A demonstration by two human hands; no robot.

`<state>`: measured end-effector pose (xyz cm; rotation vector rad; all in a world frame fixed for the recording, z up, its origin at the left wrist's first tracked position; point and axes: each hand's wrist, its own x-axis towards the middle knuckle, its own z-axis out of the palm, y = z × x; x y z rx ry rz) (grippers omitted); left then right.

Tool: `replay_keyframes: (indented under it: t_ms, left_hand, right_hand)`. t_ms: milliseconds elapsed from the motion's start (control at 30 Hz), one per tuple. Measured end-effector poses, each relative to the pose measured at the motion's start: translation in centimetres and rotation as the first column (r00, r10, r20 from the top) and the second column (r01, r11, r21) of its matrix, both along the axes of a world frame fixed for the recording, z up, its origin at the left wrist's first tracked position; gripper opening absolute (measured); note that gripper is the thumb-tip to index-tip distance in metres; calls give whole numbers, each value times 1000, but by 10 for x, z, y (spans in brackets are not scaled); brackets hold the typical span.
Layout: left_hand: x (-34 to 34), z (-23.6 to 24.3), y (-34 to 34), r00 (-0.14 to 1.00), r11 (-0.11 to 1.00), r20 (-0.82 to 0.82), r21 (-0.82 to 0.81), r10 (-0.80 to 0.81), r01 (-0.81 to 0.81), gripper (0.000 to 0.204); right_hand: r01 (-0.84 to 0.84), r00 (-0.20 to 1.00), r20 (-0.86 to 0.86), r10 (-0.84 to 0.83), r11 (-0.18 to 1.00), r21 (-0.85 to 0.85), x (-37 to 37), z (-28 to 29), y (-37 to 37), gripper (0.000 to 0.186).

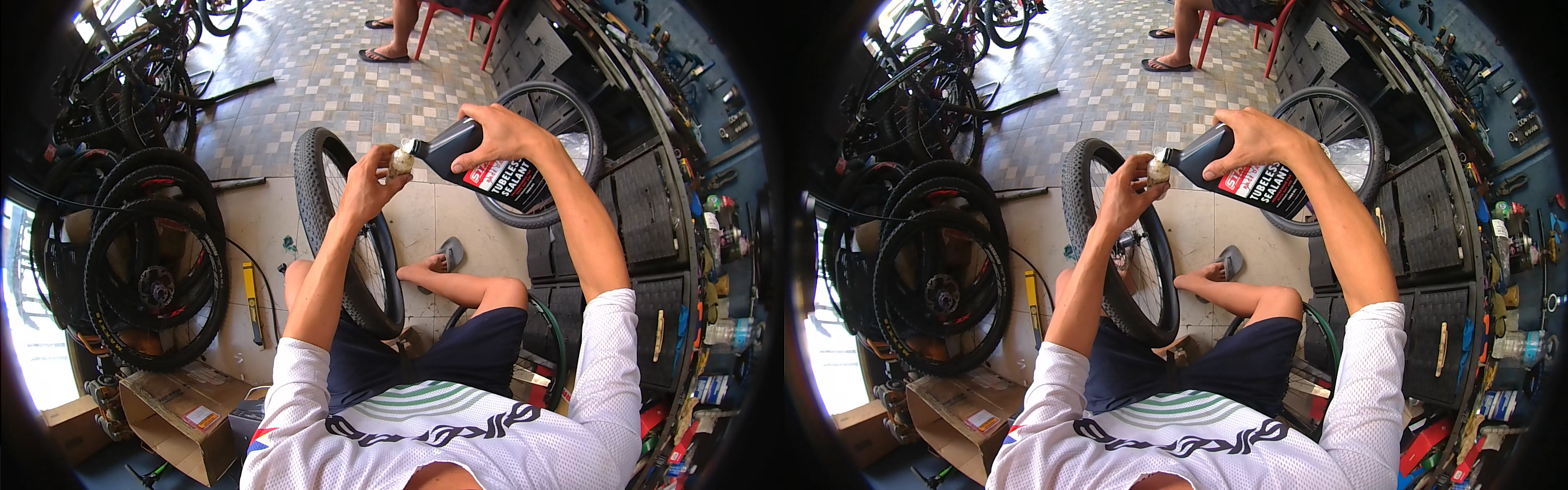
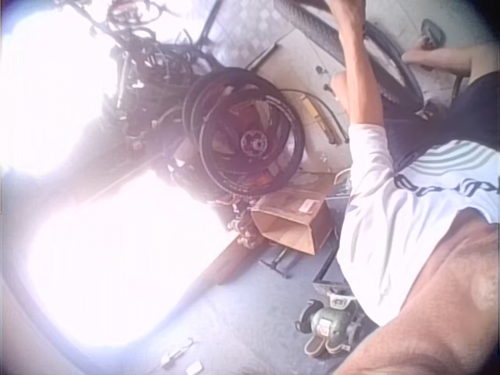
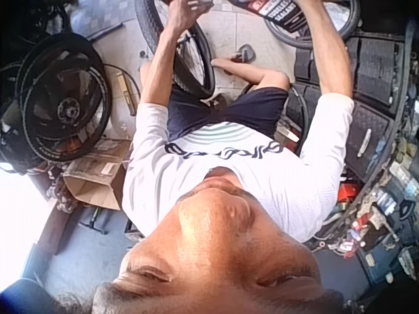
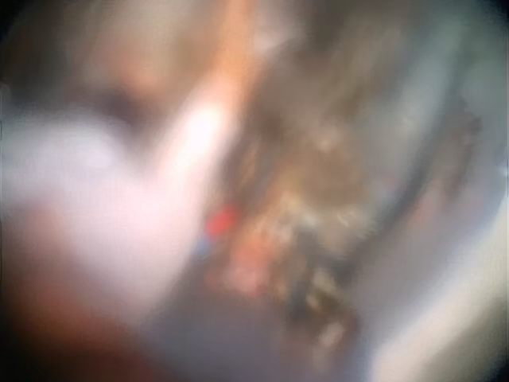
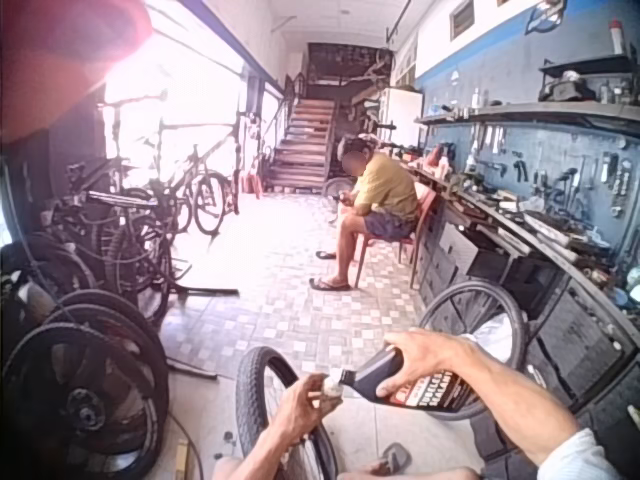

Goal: The person installs a bicycle tire onto a wheel rim. They pour tubeless sealant into the tire, mount the tire onto the rim, and then inflate it using a floor pump.

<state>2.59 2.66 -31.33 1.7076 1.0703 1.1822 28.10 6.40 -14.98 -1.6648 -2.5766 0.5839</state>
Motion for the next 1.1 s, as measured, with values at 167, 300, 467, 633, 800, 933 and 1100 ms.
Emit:
replay_keyframes:
  t_ms: [167, 300, 467, 633, 800, 933, 1100]
  left_hand:
    - [0, -1, 1, 1000, 1000, 7, 4, -2, 2, 52]
    - [0, 0, 0, 1000, 1000, 0, 7, 6, -6, 52]
    - [0, 2, -1, 1000, 1000, 4, 5, 1, -1, 51]
    - [1, 1, -1, 1000, 1000, 17, -1, -4, 4, 50]
    - [1, 3, -3, 1000, 1000, 15, -8, -3, 3, 49]
    - [2, 2, -3, 1000, 1000, 6, 1, 5, -5, 49]
    - [1, 2, -4, 1000, 1000, 10, -4, 1, -1, 49]
  right_hand:
    - [-22, 1000, -16, 22, 1000, 6, 0, 2, 0, 77]
    - [-7, 1000, -11, 7, 1000, -10, -1, 3, -1, 77]
    - [-10, 1000, -22, 10, 1000, -14, -1, 4, -2, 78]
    - [-8, 1000, -3, 8, 1000, -1, 0, 1, 0, 80]
    - [-51, 998, -43, 52, 998, 28, 3, -2, -2, 87]
    - [-39, 998, -40, 39, 999, 0, 2, -2, -3, 88]
    - [-23, 999, -45, 21, 999, -30, 1, -1, -4, 87]
